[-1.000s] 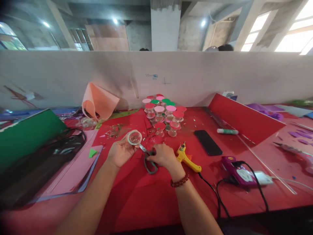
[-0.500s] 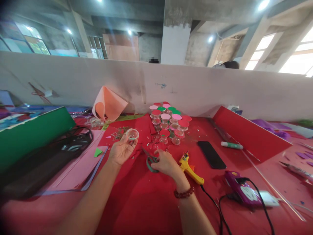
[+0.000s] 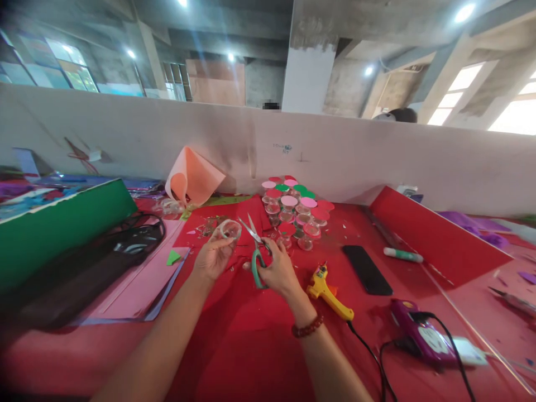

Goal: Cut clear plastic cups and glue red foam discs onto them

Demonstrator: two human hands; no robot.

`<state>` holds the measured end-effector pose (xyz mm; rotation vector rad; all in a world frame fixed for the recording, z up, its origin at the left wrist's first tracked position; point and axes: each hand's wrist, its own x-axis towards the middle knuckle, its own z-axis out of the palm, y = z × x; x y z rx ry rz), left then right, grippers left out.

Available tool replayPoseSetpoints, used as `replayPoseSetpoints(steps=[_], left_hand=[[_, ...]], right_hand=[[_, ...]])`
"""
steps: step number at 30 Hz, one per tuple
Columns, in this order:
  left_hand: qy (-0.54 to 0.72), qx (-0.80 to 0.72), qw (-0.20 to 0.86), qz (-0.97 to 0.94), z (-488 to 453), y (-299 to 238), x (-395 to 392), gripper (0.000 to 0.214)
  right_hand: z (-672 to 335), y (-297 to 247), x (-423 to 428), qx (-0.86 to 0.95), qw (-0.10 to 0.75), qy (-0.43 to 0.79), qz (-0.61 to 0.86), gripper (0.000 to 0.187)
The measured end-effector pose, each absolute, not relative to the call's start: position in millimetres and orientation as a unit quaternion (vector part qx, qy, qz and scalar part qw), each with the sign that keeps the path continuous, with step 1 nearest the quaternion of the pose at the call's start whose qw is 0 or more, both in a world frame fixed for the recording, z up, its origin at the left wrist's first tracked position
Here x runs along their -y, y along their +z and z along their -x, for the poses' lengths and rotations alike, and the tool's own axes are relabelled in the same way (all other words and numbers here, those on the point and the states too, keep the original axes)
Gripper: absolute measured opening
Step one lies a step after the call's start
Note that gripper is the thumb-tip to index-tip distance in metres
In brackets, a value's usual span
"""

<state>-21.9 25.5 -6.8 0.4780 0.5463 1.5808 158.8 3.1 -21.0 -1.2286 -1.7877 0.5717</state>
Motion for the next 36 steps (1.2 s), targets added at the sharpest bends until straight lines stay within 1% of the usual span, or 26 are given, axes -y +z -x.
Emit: replayPoseSetpoints(steps=[3,7,10,16,24,31,36], left_hand=[[0.676,-0.237,0.655,-0.239,16.8,-9.0,-23.8,0.045],[0.654,-0.222,0.673,-0.264,12.3,-6.4,-19.1,0.044],[0.643,-0.223,0.685,-0.260,10.7,-2.5,-16.7,0.043],[0.648,-0.223,0.684,-0.250,10.0,-0.4,-15.8,0.059],[0.650,-0.219,0.686,-0.244,9.4,6.1,-13.6,0.063],[0.639,-0.221,0.691,-0.254,12.2,4.7,-14.0,0.060],[0.643,-0.228,0.687,-0.250,12.8,6.5,-13.9,0.061]], right_hand=[[-156.0,-32.5,-0.2,0.721,0.415,0.154,0.533,0.050],[-161.9,-33.6,2.4,0.719,0.406,0.128,0.549,0.047],[-164.7,-29.8,2.2,0.711,0.417,0.129,0.551,0.045],[-164.2,-30.4,2.6,0.697,0.442,0.151,0.544,0.048],[-167.2,-30.9,2.4,0.700,0.449,0.190,0.521,0.047],[-169.2,-23.9,5.3,0.713,0.434,0.196,0.515,0.041],[-167.9,-21.9,9.6,0.722,0.397,0.178,0.538,0.044]])
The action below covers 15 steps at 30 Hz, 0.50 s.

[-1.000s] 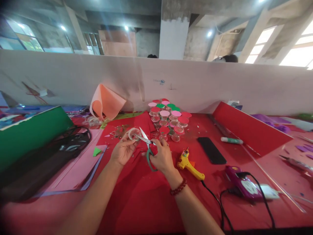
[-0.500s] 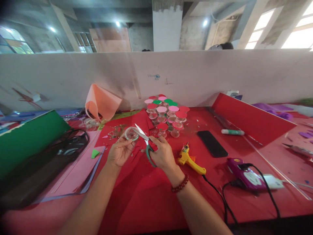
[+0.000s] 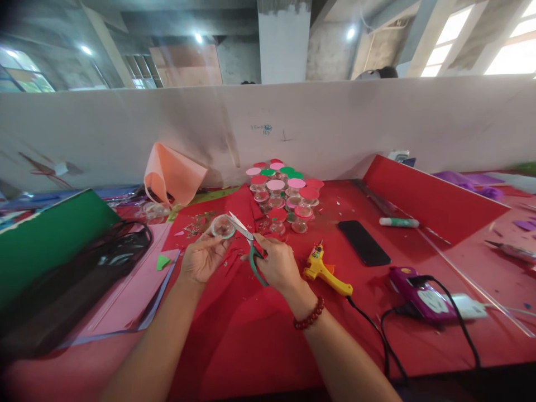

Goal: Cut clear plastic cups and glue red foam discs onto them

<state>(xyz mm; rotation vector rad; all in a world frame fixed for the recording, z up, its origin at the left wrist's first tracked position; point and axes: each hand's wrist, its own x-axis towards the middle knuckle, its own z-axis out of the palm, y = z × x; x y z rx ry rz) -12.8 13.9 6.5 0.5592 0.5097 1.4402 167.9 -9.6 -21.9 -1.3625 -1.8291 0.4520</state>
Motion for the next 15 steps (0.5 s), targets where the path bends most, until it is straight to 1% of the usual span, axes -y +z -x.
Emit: replayPoseSetpoints(steps=[5,8,12,13,15], left_hand=[[0.636,-0.235,0.692,-0.247,15.1,6.9,-14.9,0.061],[0.635,-0.243,0.694,-0.237,15.9,6.3,-16.4,0.061],[0.641,-0.258,0.691,-0.215,15.9,4.8,-18.8,0.060],[0.641,-0.264,0.689,-0.211,16.1,4.3,-19.4,0.059],[0.638,-0.276,0.689,-0.206,16.8,3.2,-20.5,0.056]], right_hand=[[-166.5,-25.0,10.3,0.723,0.389,0.236,0.520,0.044],[-164.1,-25.2,11.7,0.699,0.399,0.312,0.505,0.043],[-158.7,-18.1,15.5,0.662,0.411,0.408,0.476,0.028],[-157.3,-15.6,16.6,0.648,0.413,0.440,0.465,0.027],[-155.0,-10.9,19.0,0.605,0.405,0.521,0.444,0.032]])
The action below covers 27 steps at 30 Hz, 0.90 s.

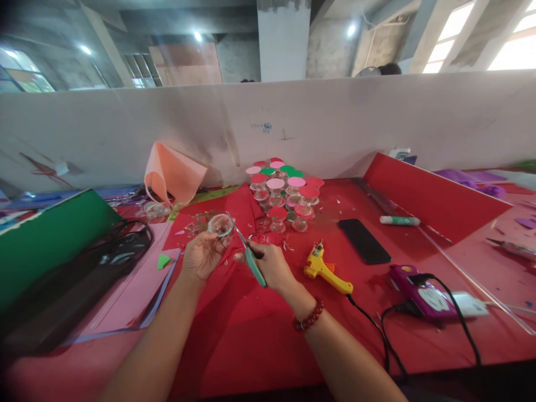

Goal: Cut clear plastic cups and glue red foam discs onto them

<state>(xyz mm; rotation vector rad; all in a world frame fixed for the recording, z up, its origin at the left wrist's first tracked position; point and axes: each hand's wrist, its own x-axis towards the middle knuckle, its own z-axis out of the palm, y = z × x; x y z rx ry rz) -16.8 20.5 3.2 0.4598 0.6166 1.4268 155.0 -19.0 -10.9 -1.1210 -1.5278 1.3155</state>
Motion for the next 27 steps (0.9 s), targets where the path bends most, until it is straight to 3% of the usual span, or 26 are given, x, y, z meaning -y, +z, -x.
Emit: replayPoseSetpoints(steps=[5,13,16,19,22,27], left_hand=[[0.636,-0.270,0.698,-0.190,18.6,2.1,-21.2,0.051],[0.654,-0.250,0.685,-0.202,17.7,3.0,-19.1,0.054],[0.647,-0.248,0.690,-0.209,18.4,4.6,-17.8,0.053],[0.643,-0.247,0.691,-0.217,18.3,6.2,-16.5,0.055],[0.648,-0.235,0.685,-0.237,17.3,6.6,-15.8,0.061],[0.641,-0.242,0.683,-0.252,16.2,6.9,-14.7,0.062]], right_hand=[[-155.1,-5.9,24.5,0.491,0.397,0.677,0.378,0.043],[-163.5,-5.9,19.9,0.392,0.352,0.800,0.288,0.053],[-159.5,-7.1,19.8,0.463,0.394,0.714,0.346,0.050],[-155.7,-9.4,20.4,0.604,0.445,0.487,0.447,0.044],[-156.2,-11.3,20.8,0.682,0.434,0.274,0.521,0.048],[-158.7,-13.3,21.5,0.697,0.427,0.186,0.546,0.047]])
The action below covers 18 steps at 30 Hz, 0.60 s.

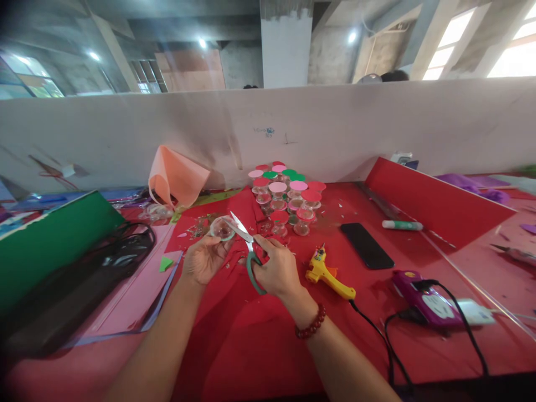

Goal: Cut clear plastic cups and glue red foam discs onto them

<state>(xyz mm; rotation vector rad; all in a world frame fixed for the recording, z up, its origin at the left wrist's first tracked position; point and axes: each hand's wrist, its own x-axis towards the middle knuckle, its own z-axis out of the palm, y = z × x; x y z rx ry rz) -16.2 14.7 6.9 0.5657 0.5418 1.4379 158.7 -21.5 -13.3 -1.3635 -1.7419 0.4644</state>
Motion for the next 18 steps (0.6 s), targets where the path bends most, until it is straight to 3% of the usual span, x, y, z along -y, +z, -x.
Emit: replayPoseSetpoints(steps=[18], left_hand=[[0.638,-0.238,0.662,-0.312,14.6,12.9,-10.4,0.056]], right_hand=[[-163.4,-20.8,16.4,0.709,0.445,0.204,0.508,0.039]])
